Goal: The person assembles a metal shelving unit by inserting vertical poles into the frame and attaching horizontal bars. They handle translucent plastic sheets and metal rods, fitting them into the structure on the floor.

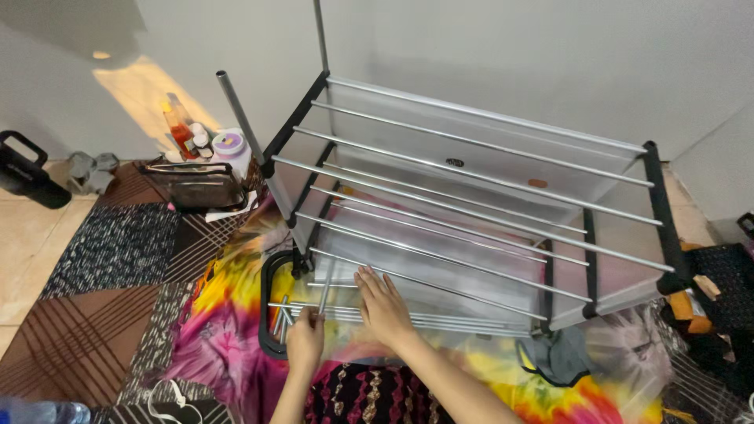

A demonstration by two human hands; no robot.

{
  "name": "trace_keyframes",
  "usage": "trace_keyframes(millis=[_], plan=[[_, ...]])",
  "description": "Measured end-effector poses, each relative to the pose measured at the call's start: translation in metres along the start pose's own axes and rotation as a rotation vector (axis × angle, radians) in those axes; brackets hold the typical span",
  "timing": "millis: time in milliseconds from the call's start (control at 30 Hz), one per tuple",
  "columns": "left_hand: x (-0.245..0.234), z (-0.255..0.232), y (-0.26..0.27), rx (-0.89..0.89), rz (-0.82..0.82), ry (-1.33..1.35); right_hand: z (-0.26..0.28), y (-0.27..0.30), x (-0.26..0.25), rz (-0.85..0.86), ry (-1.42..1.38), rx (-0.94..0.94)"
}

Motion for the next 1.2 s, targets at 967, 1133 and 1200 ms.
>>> trace_keyframes(millis=[967, 1133, 1200], plan=[[-0.129, -0.123, -0.14, 0.481, -0.496, 0.3, 0.018, -0.057, -0.093, -0.248, -0.288, 0.027], [-0.142, -0.128, -0.177, 0.363, -0.433, 0.109, -0.044, -0.001, -0.21, -0.731, -1.328, 0.396], [-0.135, -0.131, -0.176, 0.345, -0.426, 0.118, -0.058, -0.001, -0.233, -0.772, -1.539, 0.401]])
Point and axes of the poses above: each hand's wrist, its own y-axis away from the middle knuckle, its own x-axis out of the palm, z = x × y, the point moved 7 cm from there along -y, towards the middle knuckle, and after that the axes turned 11 degrees about -y, right-handed, at the moved point
